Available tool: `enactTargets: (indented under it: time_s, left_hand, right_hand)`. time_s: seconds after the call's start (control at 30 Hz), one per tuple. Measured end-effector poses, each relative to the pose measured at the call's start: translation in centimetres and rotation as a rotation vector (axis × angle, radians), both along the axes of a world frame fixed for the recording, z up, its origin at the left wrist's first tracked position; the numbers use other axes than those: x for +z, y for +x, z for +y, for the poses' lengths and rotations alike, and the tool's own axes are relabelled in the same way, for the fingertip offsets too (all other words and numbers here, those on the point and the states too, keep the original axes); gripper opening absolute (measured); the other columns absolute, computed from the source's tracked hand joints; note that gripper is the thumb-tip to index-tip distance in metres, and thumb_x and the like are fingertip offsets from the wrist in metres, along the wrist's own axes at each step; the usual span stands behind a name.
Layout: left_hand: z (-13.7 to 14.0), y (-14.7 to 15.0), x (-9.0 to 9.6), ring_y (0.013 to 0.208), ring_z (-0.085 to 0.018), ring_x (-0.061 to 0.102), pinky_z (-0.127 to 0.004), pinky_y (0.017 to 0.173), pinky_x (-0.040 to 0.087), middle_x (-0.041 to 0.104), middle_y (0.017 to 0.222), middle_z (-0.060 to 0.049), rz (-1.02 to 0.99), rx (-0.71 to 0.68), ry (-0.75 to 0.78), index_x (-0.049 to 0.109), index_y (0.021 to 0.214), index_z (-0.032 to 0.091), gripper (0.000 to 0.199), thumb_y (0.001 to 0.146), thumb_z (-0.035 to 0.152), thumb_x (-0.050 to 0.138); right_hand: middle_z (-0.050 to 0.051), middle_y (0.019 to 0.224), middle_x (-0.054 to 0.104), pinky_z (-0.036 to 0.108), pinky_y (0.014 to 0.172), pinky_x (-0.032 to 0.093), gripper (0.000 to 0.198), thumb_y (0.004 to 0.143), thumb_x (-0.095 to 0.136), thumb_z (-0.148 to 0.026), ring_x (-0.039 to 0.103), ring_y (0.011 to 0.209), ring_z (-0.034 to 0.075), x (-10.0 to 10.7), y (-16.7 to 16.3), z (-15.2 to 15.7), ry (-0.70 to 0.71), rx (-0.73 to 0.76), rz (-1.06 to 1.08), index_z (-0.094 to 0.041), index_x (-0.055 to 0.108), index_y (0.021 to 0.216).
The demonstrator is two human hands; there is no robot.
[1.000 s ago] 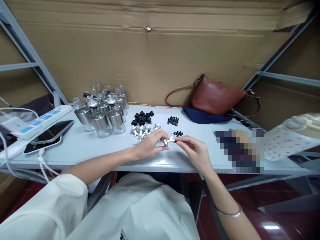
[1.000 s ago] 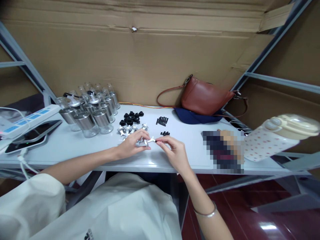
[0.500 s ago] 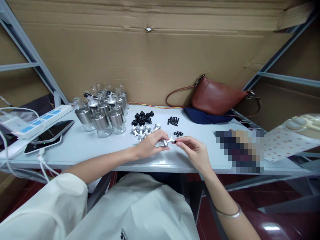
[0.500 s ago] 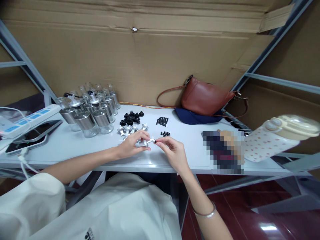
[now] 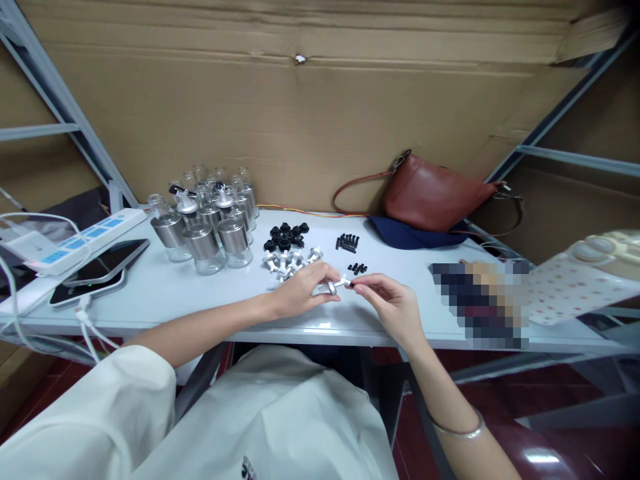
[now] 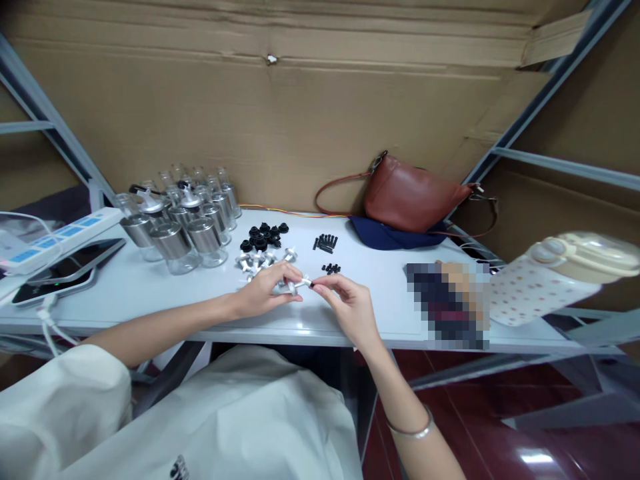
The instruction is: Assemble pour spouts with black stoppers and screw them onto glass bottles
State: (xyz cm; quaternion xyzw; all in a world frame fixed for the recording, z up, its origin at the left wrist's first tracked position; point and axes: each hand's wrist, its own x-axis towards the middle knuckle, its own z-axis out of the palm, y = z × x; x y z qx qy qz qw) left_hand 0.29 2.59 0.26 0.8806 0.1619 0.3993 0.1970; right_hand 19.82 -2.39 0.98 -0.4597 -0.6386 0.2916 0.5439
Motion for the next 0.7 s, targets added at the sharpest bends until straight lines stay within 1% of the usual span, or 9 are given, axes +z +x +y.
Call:
enactTargets:
  time_s: [0.33, 0.47, 0.6, 0.7]
  left_hand:
    - [0.06, -0.02, -0.02, 0.088, -0.018, 0.06, -0.032, 0.08, 0.049, 0.064, 0.096, -0.007, -0.004, -0.012, 0.084, 0.052, 0.098, 0.016, 0.021, 0.085, 0.028, 0.063]
    - [0.07, -0.03, -0.19, 0.088, -0.018, 0.061, -0.034, 0.082, 0.048, 0.065, 0.096, -0.007, 0.009, -0.009, 0.047, 0.053, 0.098, 0.017, 0.021, 0.084, 0.03, 0.063]
    - [-0.01, -0.11, -0.08, 0.085, -0.016, 0.06, -0.03, 0.077, 0.048, 0.065, 0.098, -0.007, 0.006, 0.004, -0.005, 0.054, 0.1, 0.017, 0.021, 0.085, 0.029, 0.063]
    - [-0.07, -0.18, 0.11, 0.083, -0.015, 0.059, -0.028, 0.073, 0.048, 0.064, 0.099, -0.007, -0.007, 0.026, -0.032, 0.054, 0.102, 0.016, 0.023, 0.084, 0.029, 0.063]
  right_hand:
    - [0.003, 0.072, 0.07, 0.032, 0.07, 0.049, 0.015, 0.074, 0.071, -0.036, 0.063, 0.069, 0.019, -0.51, -0.22, -0.06, -0.026, -0.029, 0.035, -0.021, 0.069, 0.072]
    - [0.003, 0.071, 0.069, 0.031, 0.067, 0.048, 0.018, 0.072, 0.072, -0.038, 0.062, 0.068, 0.018, -0.65, -0.53, 0.07, -0.033, -0.023, 0.081, -0.021, 0.068, 0.071]
    - [0.002, 0.07, 0.068, 0.03, 0.065, 0.047, 0.02, 0.077, 0.068, -0.041, 0.058, 0.063, 0.016, -0.61, -0.53, 0.29, -0.083, 0.056, 0.115, -0.021, 0.07, 0.079]
    - [0.002, 0.072, 0.069, 0.029, 0.068, 0.047, 0.022, 0.081, 0.064, -0.043, 0.056, 0.064, 0.015, -0.91, -0.21, 0.56, -0.13, 0.139, 0.142, -0.023, 0.07, 0.087]
